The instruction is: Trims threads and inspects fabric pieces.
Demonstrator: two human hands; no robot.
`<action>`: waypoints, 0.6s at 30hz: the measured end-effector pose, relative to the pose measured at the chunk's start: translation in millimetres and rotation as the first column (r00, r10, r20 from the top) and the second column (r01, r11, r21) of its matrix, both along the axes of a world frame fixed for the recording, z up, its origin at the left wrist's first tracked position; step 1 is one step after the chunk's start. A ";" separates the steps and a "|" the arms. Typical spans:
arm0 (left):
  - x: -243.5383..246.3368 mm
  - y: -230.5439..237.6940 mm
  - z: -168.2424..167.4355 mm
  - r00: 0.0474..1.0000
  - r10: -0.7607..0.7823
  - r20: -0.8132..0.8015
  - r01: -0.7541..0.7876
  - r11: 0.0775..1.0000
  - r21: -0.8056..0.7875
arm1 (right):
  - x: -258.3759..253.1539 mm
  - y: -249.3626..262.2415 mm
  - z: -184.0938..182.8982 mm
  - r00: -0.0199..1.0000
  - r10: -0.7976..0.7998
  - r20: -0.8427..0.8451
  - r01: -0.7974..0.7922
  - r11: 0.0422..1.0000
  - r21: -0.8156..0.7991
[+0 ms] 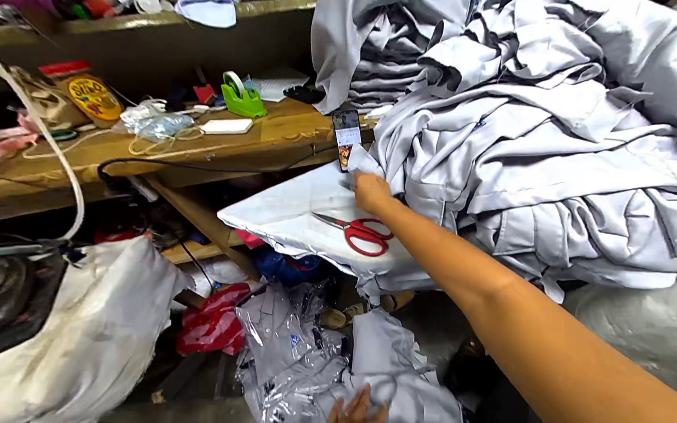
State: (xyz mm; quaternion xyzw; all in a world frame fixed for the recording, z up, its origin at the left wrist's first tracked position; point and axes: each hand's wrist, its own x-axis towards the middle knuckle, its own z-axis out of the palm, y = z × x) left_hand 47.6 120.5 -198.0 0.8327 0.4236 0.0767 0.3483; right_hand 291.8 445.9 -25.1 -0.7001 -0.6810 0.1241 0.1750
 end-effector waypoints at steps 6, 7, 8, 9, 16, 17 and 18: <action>2.2 37.9 49.8 0.833 0.222 0.507 -0.293 0.954 0.063 | 30.6 -102.9 -18.3 0.807 0.311 -0.502 -0.127 0.922 0.367; 8.4 46.3 60.7 0.774 0.248 0.582 -0.274 0.961 -0.046 | 35.8 -125.9 -28.6 0.735 0.332 -0.591 -0.141 0.928 0.346; 15.3 54.4 70.0 0.737 0.254 0.627 -0.230 0.966 -0.121 | 41.1 -149.4 -38.5 0.668 0.317 -0.673 -0.149 0.944 0.296; 22.7 62.5 78.7 0.727 0.235 0.645 -0.183 0.972 -0.148 | 45.3 -172.2 -47.6 0.599 0.280 -0.750 -0.148 0.960 0.239; 80.7 105.0 169.6 0.765 -0.343 0.544 0.248 0.938 0.243 | 52.4 -277.0 -105.4 0.149 0.396 -0.906 -0.430 0.851 0.302; 85.7 110.9 187.7 0.740 -0.379 0.556 0.258 0.923 0.287 | 54.9 -282.9 -110.8 0.145 0.421 -0.895 -0.480 0.821 0.308; 87.9 117.3 206.4 0.713 -0.407 0.571 0.251 0.909 0.334 | 60.8 -287.3 -114.8 0.157 0.438 -0.885 -0.523 0.797 0.302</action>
